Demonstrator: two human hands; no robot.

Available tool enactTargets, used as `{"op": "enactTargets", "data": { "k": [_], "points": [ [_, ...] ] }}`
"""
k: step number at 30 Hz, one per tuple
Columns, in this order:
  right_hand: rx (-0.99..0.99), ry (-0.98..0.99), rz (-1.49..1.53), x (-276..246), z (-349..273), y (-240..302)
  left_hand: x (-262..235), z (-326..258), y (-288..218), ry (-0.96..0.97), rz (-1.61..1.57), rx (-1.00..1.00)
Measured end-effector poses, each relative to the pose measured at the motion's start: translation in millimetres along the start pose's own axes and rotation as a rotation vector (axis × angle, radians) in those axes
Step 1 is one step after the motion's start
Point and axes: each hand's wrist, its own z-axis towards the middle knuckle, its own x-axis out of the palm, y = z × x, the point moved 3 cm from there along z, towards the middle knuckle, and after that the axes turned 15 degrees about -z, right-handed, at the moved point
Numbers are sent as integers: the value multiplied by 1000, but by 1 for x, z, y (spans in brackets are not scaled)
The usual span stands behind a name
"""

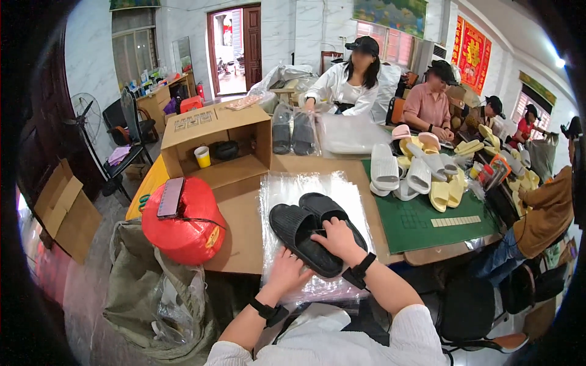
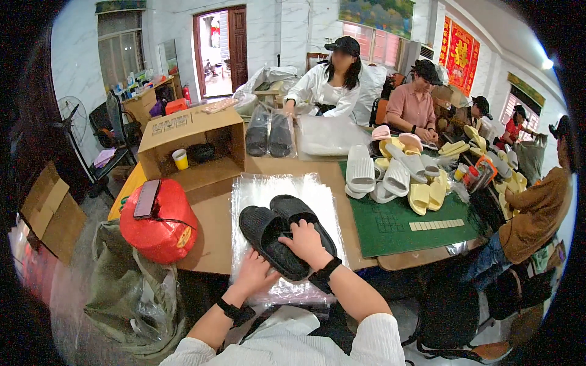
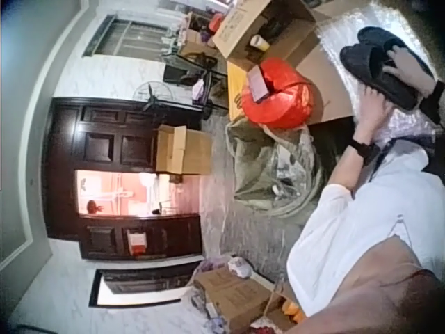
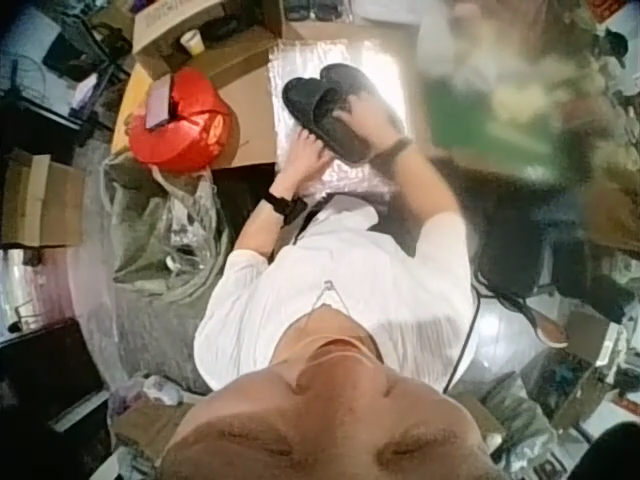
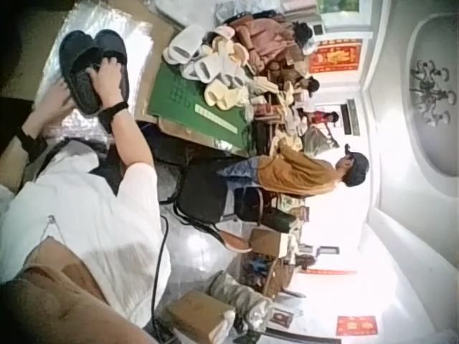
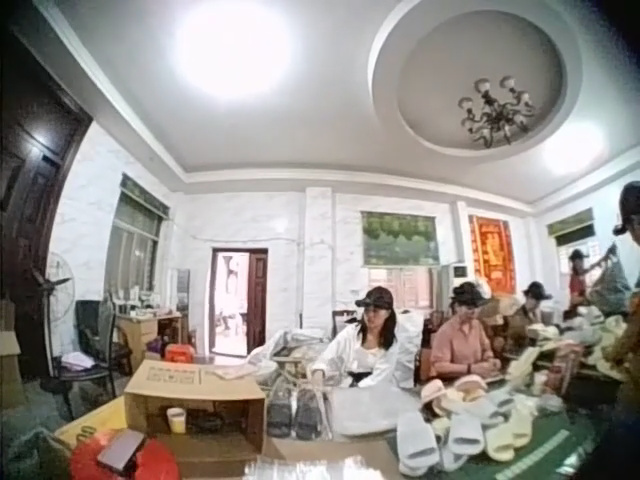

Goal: The worker is placing pairs of foam sandals onto bubble wrap sheets and packaging them for shipping.

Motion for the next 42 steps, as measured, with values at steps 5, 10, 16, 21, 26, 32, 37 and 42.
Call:
{"op": "enactTargets", "data": {
  "k": [5, 10, 16, 21, 26, 32, 37, 42],
  "points": [
    [-54, -1, 41, 9, 21, 3, 1, -1, -2, 52, -17, -34],
    [-13, 16, 15, 0, 32, -5, 0, 2, -7, 126, -4, -99],
    [194, -3, 23, -7, 15, -38, -3, 1, -6, 78, -38, -91],
    [256, 108, 4, 1, -6, -26, -1, -2, -1, 65, 11, -43],
    [280, 91, 4, 14, 4, -37, 2, -1, 1, 77, 50, -30],
    [268, -6, 194, 11, 6, -56, -6, 2, -10, 85, -12, -65],
    [393, -141, 302, -24, -21, -73, -9, 3, -11, 112, -147, -120],
    [386, -175, 476, -55, -95, -81, -26, 2, -10, 165, -219, -89]
  ]
}}
